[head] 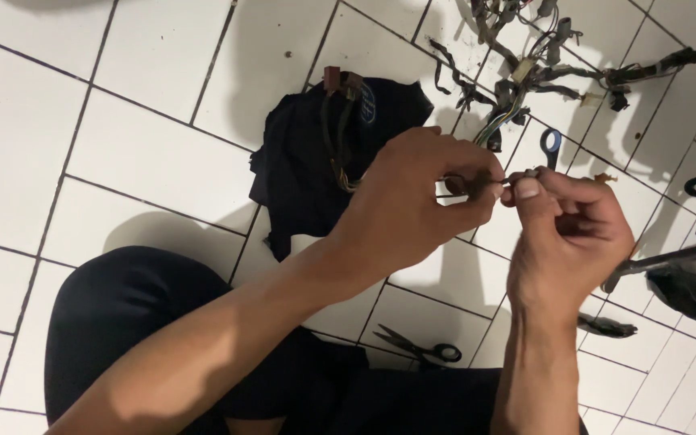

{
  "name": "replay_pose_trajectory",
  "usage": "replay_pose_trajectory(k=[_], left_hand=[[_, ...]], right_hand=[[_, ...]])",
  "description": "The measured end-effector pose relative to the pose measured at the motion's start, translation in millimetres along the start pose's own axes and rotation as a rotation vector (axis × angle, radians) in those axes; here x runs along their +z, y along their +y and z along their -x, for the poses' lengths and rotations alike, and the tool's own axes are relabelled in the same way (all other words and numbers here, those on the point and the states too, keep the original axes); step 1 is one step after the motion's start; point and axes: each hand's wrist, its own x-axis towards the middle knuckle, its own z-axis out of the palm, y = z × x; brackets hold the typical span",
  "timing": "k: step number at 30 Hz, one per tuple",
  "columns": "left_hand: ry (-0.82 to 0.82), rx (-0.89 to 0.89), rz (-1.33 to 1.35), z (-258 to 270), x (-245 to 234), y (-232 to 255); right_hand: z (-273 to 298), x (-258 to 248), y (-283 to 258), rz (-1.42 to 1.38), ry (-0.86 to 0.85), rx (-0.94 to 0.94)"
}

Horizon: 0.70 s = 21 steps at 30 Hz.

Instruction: Repairing an electrical wiring harness for a motorcycle by organizing wires and applying tape.

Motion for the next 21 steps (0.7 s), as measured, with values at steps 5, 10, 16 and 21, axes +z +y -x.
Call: replay_pose_trajectory(k=[5,10,16,21], left_hand=[[0.002,0.023,-0.010,2,2,-5],[0.048,-0.027,0.020,1,4,-6],[0.041,-0.032,0.013,0,4,-6],[-0.002,-0.042,-0.005,-3,-1,-11]], right_hand=[[-1,3,-6,0.084,0.011,0.019],[-2,1,-14,0.106,-0.014,0.045],[-5,-1,-3,-0.178,-0.034,0.036],[-10,-9,-9,-0.151,0.049,0.038]])
